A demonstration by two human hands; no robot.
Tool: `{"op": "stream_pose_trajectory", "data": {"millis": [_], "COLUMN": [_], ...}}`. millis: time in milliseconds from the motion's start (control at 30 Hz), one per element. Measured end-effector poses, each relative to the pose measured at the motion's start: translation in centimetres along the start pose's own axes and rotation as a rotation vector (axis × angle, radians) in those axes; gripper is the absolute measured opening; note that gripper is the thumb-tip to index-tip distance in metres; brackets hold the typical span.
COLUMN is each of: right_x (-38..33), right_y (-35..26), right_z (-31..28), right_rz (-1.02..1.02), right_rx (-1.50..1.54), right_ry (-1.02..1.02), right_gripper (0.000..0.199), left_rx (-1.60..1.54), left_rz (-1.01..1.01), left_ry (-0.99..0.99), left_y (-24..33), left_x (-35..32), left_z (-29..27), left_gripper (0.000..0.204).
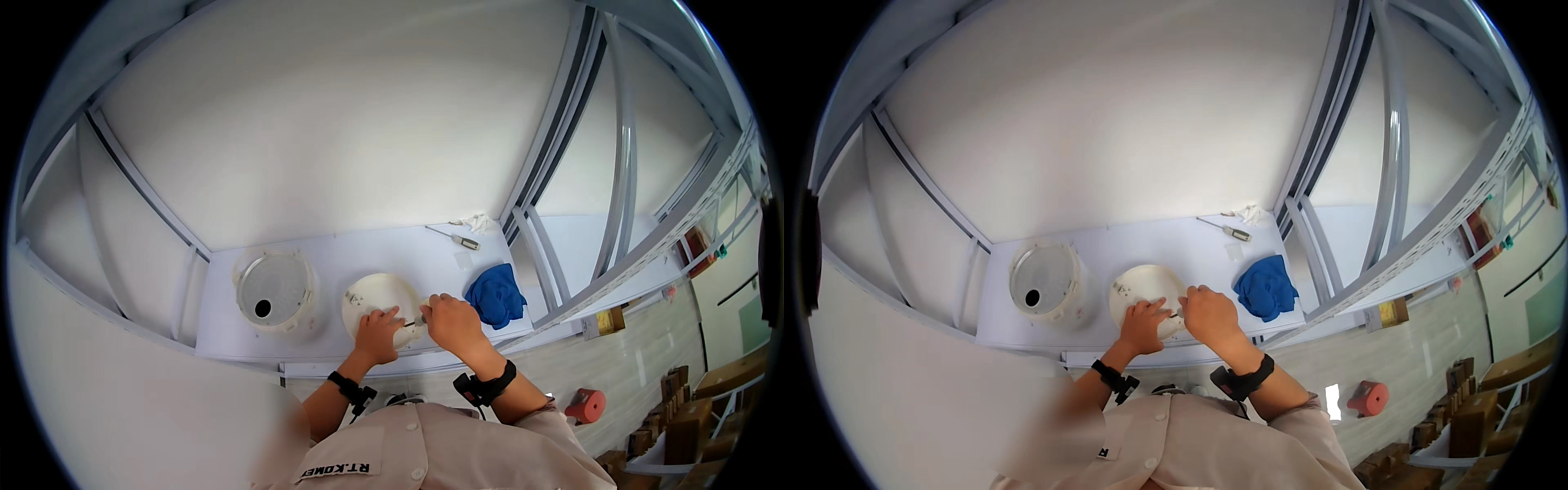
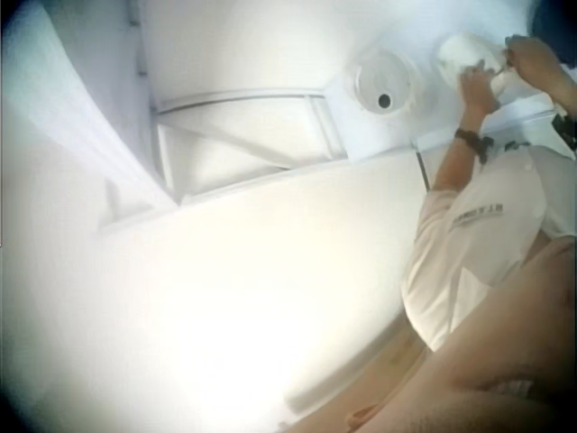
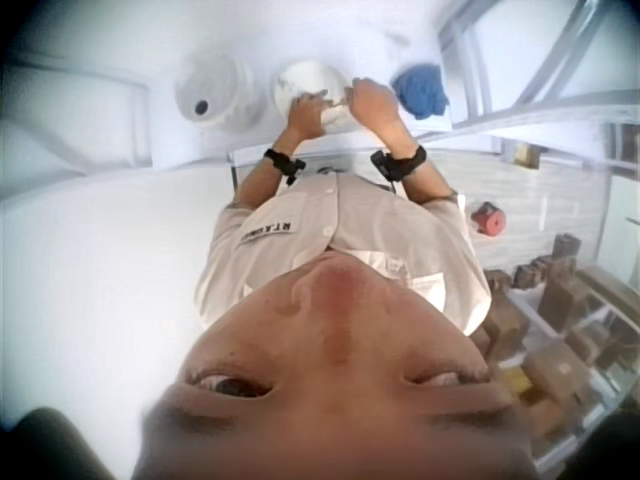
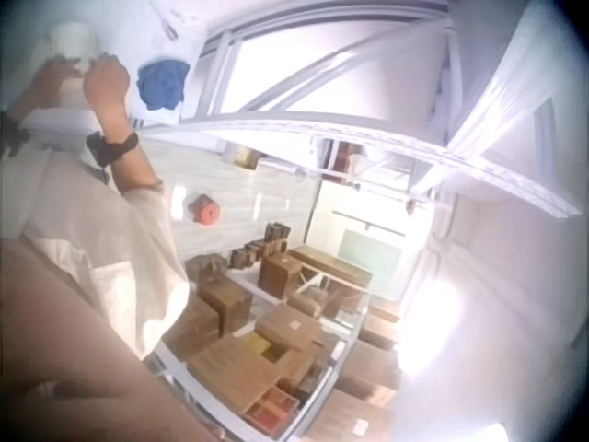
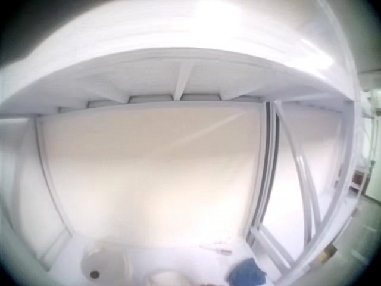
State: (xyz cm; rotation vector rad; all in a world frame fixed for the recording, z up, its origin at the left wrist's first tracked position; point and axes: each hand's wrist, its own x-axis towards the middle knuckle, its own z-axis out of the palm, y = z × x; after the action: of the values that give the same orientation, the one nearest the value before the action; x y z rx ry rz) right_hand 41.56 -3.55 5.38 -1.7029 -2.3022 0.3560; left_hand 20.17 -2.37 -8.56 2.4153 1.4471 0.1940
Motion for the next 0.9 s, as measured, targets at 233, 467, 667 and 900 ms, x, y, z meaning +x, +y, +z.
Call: {"op": "stream_pose_trajectory", "data": {"millis": [233, 467, 667, 900], "right_x": [0.2, 0.7, 2.8, 1.1], "right_y": [0.0, -0.1, 0.9, -3.1], "right_z": [-1.6, 2.2, 2.3, -0.4], "right_rz": [-0.459, -0.354, -0.276, 0.164], "right_rx": [0.256, 0.426, 0.57, -0.155], "right_ry": [0.116, 0.307, 0.38, -0.046], "right_gripper": [0.027, 0.026, 0.018, 0.016], "left_rx": [0.074, 0.016, -0.003, -0.112], "left_rz": [-0.022, -0.031, -0.001, -0.026], "left_ry": [-0.061, -0.006, -0.013, -0.069], "left_y": [0.1, 0.3, -1.0, -1.3], "left_x": [0.4, 0.6, 1.3, 1.4], "left_z": [0.5, 0.3, 1.1, 0.2], "left_gripper": [0.07, 0.063, 0.059, 0.062]}}
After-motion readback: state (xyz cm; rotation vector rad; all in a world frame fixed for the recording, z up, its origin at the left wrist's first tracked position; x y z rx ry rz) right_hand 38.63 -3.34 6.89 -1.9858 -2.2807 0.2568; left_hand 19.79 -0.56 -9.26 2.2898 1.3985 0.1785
